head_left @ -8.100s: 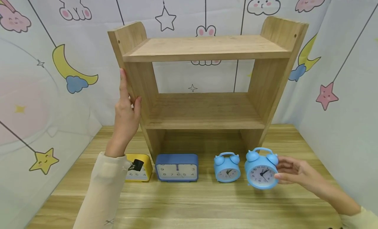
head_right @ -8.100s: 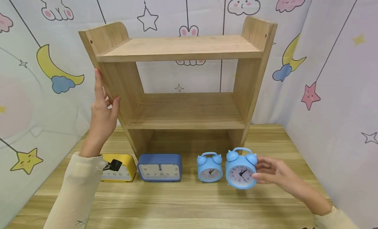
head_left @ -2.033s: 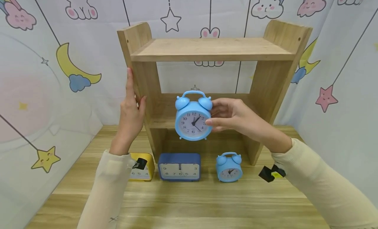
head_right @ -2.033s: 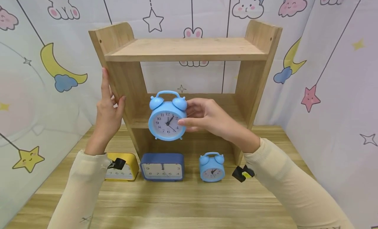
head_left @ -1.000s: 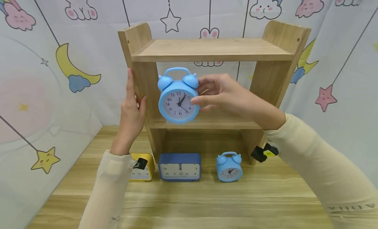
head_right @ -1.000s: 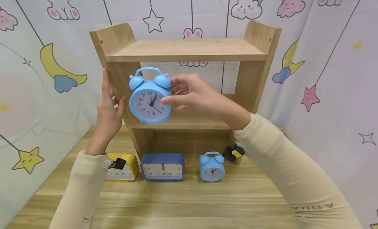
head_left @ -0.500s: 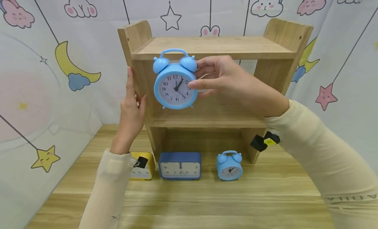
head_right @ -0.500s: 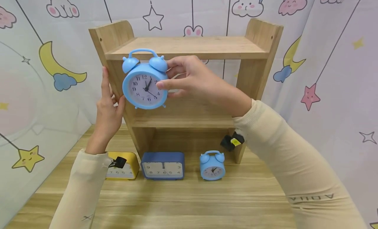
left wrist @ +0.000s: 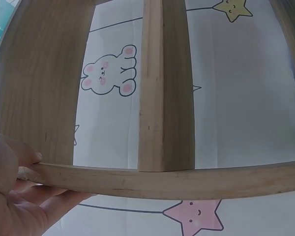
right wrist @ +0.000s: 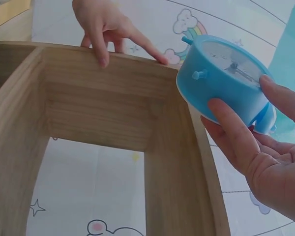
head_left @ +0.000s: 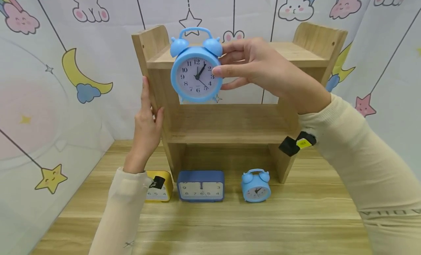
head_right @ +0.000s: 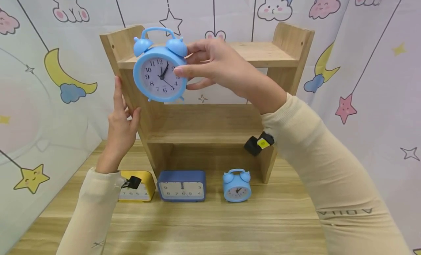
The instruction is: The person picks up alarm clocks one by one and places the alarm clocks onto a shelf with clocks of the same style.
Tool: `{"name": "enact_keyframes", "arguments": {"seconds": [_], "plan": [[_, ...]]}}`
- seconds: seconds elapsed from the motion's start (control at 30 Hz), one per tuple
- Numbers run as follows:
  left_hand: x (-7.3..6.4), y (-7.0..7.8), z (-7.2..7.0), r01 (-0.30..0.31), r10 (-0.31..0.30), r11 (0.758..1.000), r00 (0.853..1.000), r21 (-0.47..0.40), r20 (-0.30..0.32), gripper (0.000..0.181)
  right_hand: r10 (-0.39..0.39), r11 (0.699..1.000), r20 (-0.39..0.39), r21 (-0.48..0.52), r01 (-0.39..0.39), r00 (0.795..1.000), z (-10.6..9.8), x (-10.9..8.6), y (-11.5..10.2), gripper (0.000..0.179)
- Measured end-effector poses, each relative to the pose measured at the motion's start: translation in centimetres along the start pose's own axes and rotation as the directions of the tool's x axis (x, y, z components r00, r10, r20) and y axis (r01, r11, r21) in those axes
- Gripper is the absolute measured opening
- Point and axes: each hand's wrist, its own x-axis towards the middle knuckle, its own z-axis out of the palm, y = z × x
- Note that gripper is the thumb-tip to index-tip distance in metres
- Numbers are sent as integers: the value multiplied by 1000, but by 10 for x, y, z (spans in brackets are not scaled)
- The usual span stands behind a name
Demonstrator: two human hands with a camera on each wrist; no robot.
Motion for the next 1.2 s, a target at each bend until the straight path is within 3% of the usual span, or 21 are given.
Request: {"name": "enact_keyframes", "arguments": {"seconds": [0.2,0.43,0.67,0.83,1.2], "plan": [[-5,0,1,-2,2,1000,1000,11,0,89,-18,1000,-25,24,18,1000,-6,6,-7,42],[-9,-1,-2,-7,8,1000,1000,27,-10,89,39,991,-49,131,-32,998,-9,17,-21,51],[-11,-1,1,1,-1,1000,1000,23,1,92,2,994,-76,112,7,997,-16,26,-22,49],[-14,-1,2,-18,18,1000,1000,19,-1,92,27,996,-94,91,-19,995,-20,34,-21,50],[-4,0,-4,-60,60,998,998,21,-13,88,-10,1000,-119,-3,9,993,-22,55,-25,50]]}}
